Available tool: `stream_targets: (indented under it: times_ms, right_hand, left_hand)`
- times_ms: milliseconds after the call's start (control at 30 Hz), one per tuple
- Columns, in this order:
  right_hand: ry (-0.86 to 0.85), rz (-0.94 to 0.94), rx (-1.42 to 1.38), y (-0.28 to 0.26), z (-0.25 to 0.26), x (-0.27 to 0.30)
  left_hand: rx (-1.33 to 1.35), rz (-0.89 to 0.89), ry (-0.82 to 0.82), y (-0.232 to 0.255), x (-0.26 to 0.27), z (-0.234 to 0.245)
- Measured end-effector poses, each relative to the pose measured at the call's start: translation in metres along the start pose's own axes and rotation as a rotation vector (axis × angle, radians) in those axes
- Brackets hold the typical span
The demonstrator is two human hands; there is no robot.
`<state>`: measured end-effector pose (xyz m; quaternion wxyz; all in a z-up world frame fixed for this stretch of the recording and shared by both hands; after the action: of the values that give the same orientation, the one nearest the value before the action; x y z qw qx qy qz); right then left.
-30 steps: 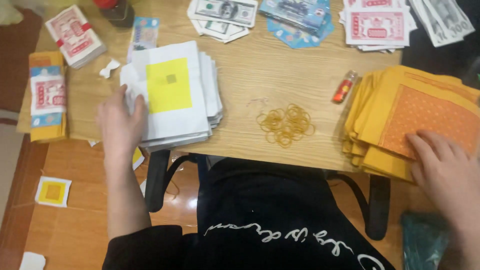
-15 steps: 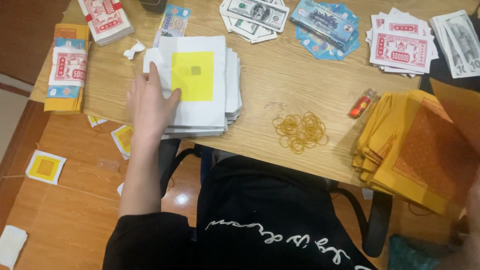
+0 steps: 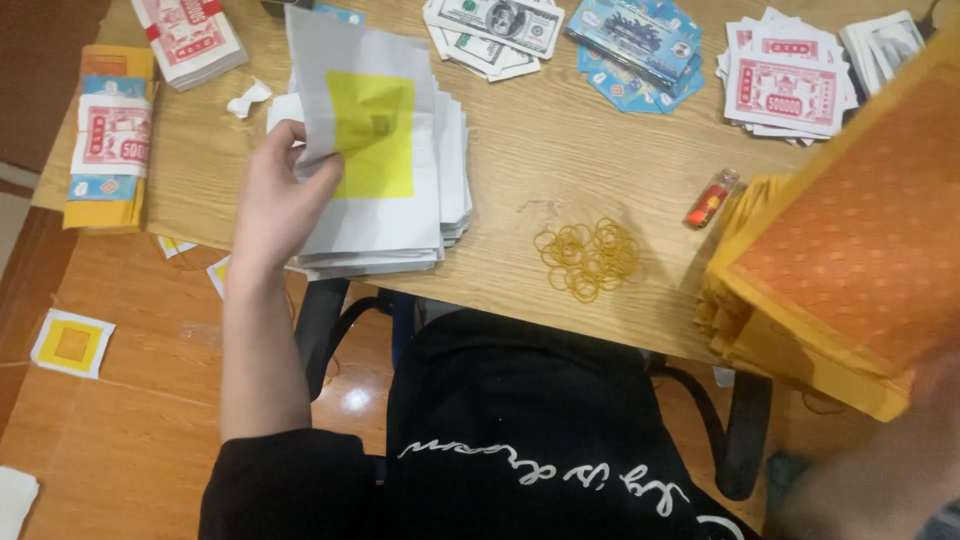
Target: The person repeatedly stacks red 500,000 denomination paper money, secures each bundle with a rubber band, and places the completed bundles on the table. The person also handles yellow and white paper sheets and blue paper money, arranging them into separate stacks.
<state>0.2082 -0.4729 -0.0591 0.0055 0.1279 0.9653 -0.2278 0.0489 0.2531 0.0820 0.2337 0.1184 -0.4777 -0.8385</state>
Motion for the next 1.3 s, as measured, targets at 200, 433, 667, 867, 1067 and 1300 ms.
stream_targets:
  times_ms: [200, 433, 667, 867, 1067, 1300]
  right_hand:
    - [-0.083, 0.343, 0.687, 0.075, -0.145, 0.097]
    - [-0.175, 0.106, 0.658, 0.156, -0.125, 0.136]
    - [-0.353, 0.010, 0.565, 0.171, -0.172, 0.149]
    - [-0.393, -0.011, 0.619, 0.179, -0.198, 0.155]
    - [-0.392, -0.072, 0.615, 0.194, -0.189, 0.156]
    - [-0.327, 0.010, 0.788, 0.189, -0.141, 0.150]
  left_hand:
    - [0.379, -0.173, -0.307, 0.074, 0.037, -0.043]
    - [0.603, 0.015, -0.599, 0.123, 0.068, -0.166]
    - [0.427, 0.053, -0.435, 0.086, 0.061, -0.214]
    - [0.332, -0.159, -0.266, 0.107, 0.066, -0.193]
    - [0.451, 0.059, -0.324, 0.095, 0.068, -0.199]
    - [0.470, 0.044, -0.277, 0.087, 0.068, -0.197]
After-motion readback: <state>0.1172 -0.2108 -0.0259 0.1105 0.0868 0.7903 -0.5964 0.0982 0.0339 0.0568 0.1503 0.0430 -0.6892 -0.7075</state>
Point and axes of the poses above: each hand's wrist, its own x-axis away from the middle knuckle, its own z-axis out of the back of the hand, y = z × x, the point moved 10 cm from there along -x, towards the middle knuckle, and after that the axes turned 13 degrees about z, right-handed, at the moved point
